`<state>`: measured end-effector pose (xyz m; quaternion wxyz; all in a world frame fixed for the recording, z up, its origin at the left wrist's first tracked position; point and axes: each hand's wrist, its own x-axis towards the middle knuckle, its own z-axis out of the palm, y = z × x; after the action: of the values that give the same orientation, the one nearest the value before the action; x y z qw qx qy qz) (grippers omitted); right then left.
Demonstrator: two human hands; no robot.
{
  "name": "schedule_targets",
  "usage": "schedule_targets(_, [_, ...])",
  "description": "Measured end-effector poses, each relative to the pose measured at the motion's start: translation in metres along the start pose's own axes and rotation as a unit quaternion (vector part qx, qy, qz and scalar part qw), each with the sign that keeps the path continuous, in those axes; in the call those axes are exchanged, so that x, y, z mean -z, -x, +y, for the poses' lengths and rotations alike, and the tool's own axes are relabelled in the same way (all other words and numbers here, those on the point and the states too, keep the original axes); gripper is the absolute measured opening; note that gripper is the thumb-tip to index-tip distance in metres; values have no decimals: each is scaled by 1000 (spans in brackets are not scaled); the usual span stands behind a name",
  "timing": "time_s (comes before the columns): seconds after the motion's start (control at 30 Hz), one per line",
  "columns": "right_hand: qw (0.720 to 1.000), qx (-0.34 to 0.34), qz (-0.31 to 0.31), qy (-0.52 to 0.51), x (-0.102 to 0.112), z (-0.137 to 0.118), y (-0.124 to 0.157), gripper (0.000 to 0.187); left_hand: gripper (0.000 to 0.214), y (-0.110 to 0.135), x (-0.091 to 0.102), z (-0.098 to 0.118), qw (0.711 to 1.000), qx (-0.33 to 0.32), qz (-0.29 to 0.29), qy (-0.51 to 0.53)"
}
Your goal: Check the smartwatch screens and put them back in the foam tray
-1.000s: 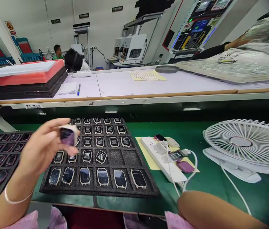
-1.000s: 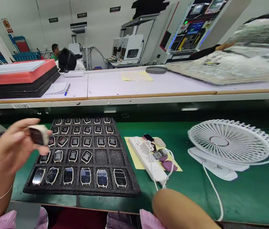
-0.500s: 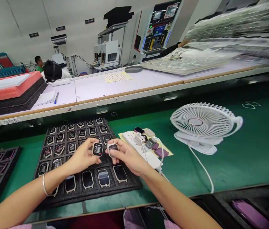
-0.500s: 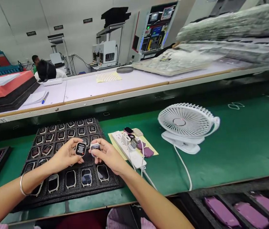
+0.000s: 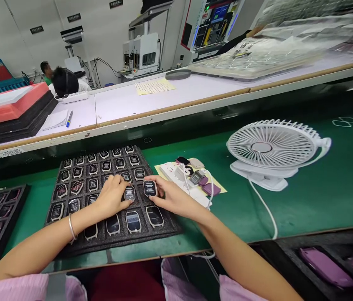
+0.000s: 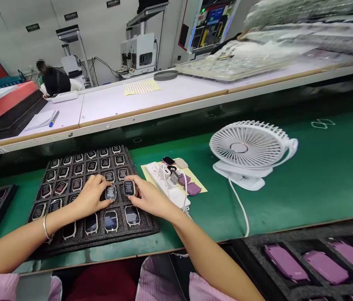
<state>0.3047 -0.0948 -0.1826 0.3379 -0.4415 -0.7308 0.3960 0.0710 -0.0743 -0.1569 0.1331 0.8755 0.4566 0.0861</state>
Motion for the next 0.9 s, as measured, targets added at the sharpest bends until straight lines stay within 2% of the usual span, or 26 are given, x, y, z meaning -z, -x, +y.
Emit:
schedule_targets(0.1, [992,54,-18,115,3,5,-6,42,50,10,10,1,1000,3,-9,-3])
schedule_targets(0.23, [978,66,-59,187,8,6,-9,53,55,43,30,-7,1000,-8,25,14])
schedule_targets(0.3, [971,75,-49,220,8,-1,-8,54,58,67,41,-21,998,9,59,8])
schedule_targets(0.4, [959,109,-35,259,2,-17,-8,40,49,106,59,-50,989,64,131,-20])
schedule_targets(0.47, [949,130,-46,282,-6,-30,-12,32,46,134,69,-70,977,109,178,-35])
schedule_targets(0.53, [943,148,-66,291,-19,-42,-18,29,43,163,74,-86,968,158,192,-35])
schedule_targets(0.6, [943,163,-95,274,-35,-55,-24,28,42,190,71,-95,964,200,173,-22])
schedule_targets(0.7, [931,186,-175,262,-69,-78,-31,24,40,218,51,-94,964,237,120,2])
schedule_targets(0.8, [896,215,-251,298,-110,-101,-38,18,35,225,27,-84,959,259,112,-6])
schedule_targets(0.9, [863,226,-266,365,-151,-114,-49,25,29,219,13,-76,952,275,127,-51])
